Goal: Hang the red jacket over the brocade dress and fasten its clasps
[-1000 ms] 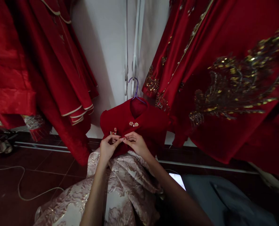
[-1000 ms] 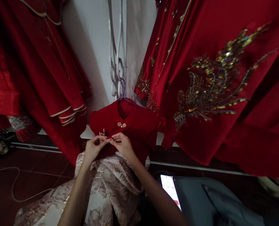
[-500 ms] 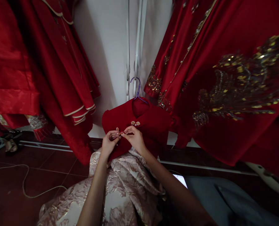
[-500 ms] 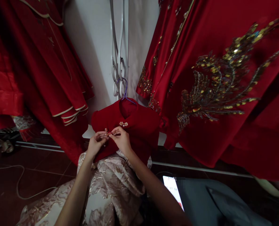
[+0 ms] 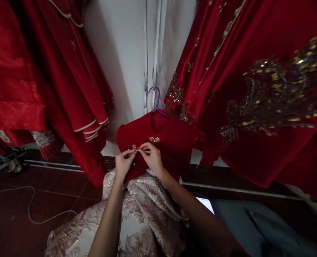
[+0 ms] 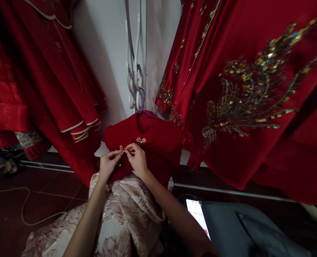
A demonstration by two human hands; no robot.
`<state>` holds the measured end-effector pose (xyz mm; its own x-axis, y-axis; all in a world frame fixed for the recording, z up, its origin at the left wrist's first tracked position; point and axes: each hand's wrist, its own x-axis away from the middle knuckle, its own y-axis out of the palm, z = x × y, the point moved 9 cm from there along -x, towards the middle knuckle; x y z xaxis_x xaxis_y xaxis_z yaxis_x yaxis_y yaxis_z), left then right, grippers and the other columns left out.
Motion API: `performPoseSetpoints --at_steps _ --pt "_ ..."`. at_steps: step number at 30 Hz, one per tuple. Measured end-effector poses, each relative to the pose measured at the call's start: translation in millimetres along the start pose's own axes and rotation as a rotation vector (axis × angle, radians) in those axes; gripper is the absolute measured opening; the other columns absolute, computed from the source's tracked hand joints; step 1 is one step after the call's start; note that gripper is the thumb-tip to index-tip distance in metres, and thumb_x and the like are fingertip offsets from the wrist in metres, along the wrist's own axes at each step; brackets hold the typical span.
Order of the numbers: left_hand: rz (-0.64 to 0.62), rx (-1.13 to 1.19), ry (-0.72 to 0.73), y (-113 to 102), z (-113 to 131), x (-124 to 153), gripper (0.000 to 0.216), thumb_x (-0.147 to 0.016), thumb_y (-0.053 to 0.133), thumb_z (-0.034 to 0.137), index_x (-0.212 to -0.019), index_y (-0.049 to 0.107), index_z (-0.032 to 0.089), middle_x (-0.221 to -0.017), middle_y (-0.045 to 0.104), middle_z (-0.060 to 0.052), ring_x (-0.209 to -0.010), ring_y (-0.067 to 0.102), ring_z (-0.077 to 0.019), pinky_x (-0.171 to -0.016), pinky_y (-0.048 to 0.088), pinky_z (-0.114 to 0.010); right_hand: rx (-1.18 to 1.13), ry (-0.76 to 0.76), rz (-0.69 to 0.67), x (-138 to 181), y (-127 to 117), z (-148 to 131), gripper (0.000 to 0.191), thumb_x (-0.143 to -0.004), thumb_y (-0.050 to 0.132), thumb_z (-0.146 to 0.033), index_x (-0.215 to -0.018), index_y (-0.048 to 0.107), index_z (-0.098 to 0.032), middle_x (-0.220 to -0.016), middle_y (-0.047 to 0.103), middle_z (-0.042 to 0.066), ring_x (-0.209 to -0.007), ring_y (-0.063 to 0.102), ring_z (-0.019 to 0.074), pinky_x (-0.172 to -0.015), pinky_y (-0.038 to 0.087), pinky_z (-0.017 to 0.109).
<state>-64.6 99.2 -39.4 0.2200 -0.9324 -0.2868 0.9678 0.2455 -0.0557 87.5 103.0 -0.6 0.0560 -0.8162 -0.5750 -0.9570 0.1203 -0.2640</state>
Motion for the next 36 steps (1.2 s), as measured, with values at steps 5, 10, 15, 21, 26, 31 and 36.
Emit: performPoseSetpoints --at_steps 5,10,15,21,26,31,36 --pt "-0.069 -0.016 0.04 6 2 -7 0.025 -0.066 0.069 0.032 -0.081 0.068 0.013 -0.083 0.07 -0.007 -0.077 0.065 -0.0171 -0.079 0.051 -0.03 -0.028 0.013 -0.009 -3 -1 0 0.007 -0.08 0.054 -0.024 -0.083 0.059 -0.02 -0.083 0.065 0.002 -0.077 0.062 0.0128 -0.068 0.054 0.024" --pt "-0.205 -0.019 0.124 13 7 3 0.035 -0.069 0.064 0.022 -0.102 0.054 0.015 -0.096 0.062 -0.008 -0.086 0.061 -0.0156 -0.082 0.05 -0.033 -0.12 0.099 -0.191 -2 -9 12 0.015 -0.081 0.053 -0.026 -0.092 0.061 -0.018 -0.09 0.068 0.005 -0.081 0.065 0.0135 -0.075 0.053 0.028" --pt "-0.157 -0.453 0.35 1 30 45 0.045 -0.068 0.058 0.011 -0.112 0.051 0.023 -0.112 0.049 -0.007 -0.109 0.047 -0.0216 -0.097 0.038 -0.041 -0.102 0.27 -0.312 25 -47 32 0.021 -0.079 0.056 -0.031 -0.094 0.063 -0.017 -0.091 0.069 0.008 -0.08 0.067 0.0169 -0.068 0.055 0.03" --pt "-0.211 -0.642 0.335 9 17 54 0.027 -0.074 0.052 0.012 -0.099 0.057 0.02 -0.099 0.051 -0.007 -0.093 0.053 -0.021 -0.087 0.044 -0.038 0.098 0.299 -0.378 58 -60 51 0.021 -0.072 0.064 -0.028 -0.09 0.066 -0.018 -0.084 0.069 0.005 -0.077 0.065 0.0169 -0.072 0.052 0.031" --pt "-0.207 -0.67 0.292 9 6 50 0.009 -0.079 0.05 0.018 -0.081 0.058 0.019 -0.087 0.055 -0.006 -0.081 0.058 -0.0198 -0.078 0.046 -0.035 0.133 0.373 -0.387 70 -47 75 0.029 -0.063 0.072 -0.028 -0.088 0.065 -0.016 -0.077 0.068 0.004 -0.072 0.063 0.0157 -0.069 0.05 0.029" --pt "-0.124 -0.689 0.235 -1 5 48 0.006 -0.079 0.053 0.022 -0.08 0.058 0.019 -0.084 0.058 -0.006 -0.076 0.059 -0.0202 -0.072 0.045 -0.033 0.139 0.397 -0.429 66 -52 71 0.022 -0.062 0.072 -0.034 -0.075 0.067 -0.016 -0.07 0.069 0.004 -0.066 0.063 0.0158 -0.065 0.049 0.028" --pt "-0.099 -0.642 0.237 -5 6 46 0.01 -0.08 0.053 0.028 -0.079 0.057 0.019 -0.084 0.061 -0.007 -0.076 0.059 -0.0209 -0.072 0.044 -0.033 0.112 0.389 -0.225 42 -87 37 0.026 -0.06 0.073 -0.038 -0.074 0.067 -0.017 -0.069 0.069 0.004 -0.059 0.062 0.0145 -0.055 0.05 0.026"
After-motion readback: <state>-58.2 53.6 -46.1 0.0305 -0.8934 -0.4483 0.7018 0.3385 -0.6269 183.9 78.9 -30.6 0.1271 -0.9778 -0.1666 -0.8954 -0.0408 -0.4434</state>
